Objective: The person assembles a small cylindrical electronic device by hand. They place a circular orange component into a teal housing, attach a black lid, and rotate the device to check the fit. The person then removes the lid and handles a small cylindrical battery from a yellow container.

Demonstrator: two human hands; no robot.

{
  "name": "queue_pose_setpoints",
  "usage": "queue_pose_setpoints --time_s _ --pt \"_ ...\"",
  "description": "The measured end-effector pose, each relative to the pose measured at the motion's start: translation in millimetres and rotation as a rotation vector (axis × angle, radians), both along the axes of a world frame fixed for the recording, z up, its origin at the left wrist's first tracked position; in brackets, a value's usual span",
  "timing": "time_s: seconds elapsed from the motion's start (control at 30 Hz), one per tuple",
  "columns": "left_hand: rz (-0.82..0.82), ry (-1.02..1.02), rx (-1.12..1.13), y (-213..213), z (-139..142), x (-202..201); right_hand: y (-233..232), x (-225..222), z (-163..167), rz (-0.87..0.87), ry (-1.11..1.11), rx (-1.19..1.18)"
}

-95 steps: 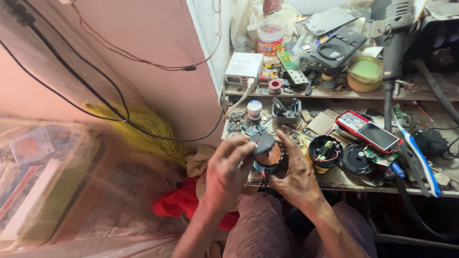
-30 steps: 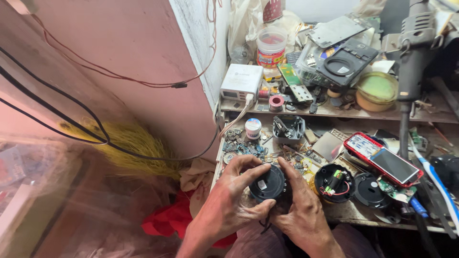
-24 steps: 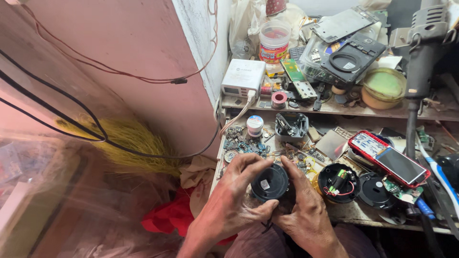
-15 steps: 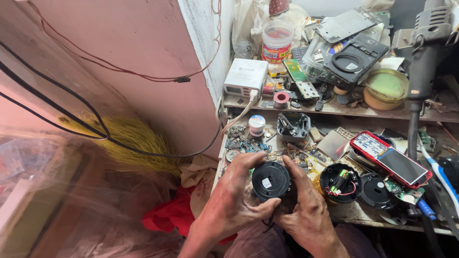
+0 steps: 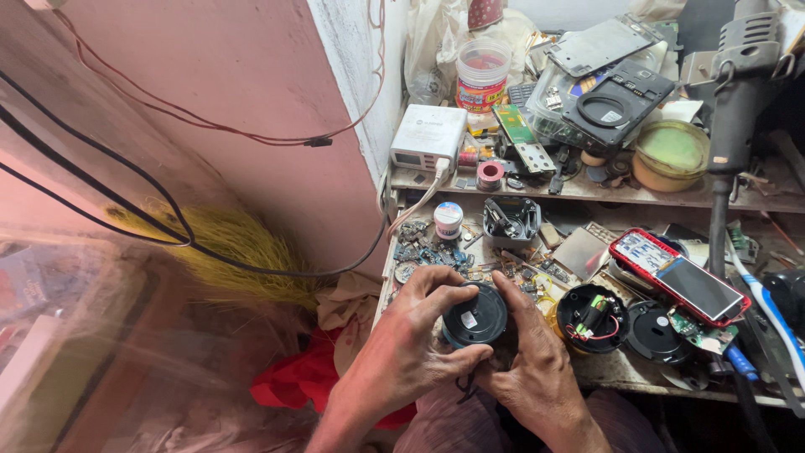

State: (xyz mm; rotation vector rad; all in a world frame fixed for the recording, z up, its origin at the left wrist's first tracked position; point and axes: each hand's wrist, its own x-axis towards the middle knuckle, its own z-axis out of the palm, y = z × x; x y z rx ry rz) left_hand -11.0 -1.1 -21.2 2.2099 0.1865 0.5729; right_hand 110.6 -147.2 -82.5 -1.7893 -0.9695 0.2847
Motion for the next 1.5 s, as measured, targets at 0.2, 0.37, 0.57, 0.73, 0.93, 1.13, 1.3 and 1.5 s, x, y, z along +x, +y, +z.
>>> queue_pose_setpoints --time_s 0.2,0.37,0.57,0.73,0.93,1.13,1.3,1.5 --pt "-0.039 0.0 -0.036 -0.7 -6.3 -3.9 -2.3 -1.3 2.0 0.006 -0.037 0.02" --pt "-0.156 0.055 -0.098 12.2 -4.7 -14.0 -5.6 -2.1 4.7 0.025 -0.074 0.016" --pt "-0.176 0.101 -0.261 13.0 -2.7 -12.3 -7.5 -2.4 4.3 0.031 -0.072 0.002" --pt "-0.188 0.073 -0.215 10.2 -1.9 -14.7 -8.4 -2.1 1.4 0.033 -0.093 0.003" --pt "-0.185 0.085 -0.043 10.7 0.0 -15.3 -12.6 -7.5 4.7 0.065 0.0 0.076" --pt "-0.209 0.008 0.059 2.1 -4.5 -20.4 -24.4 -15.1 11.5 0.096 -0.114 0.137" --pt "-0.194 0.003 0.044 -6.1 -9.3 -28.3 -37.2 -23.6 15.8 0.122 -0.104 0.12" --pt "-0.188 0.06 -0.116 -12.6 -3.3 -34.2 -45.3 -36.8 22.2 0.046 0.125 0.014"
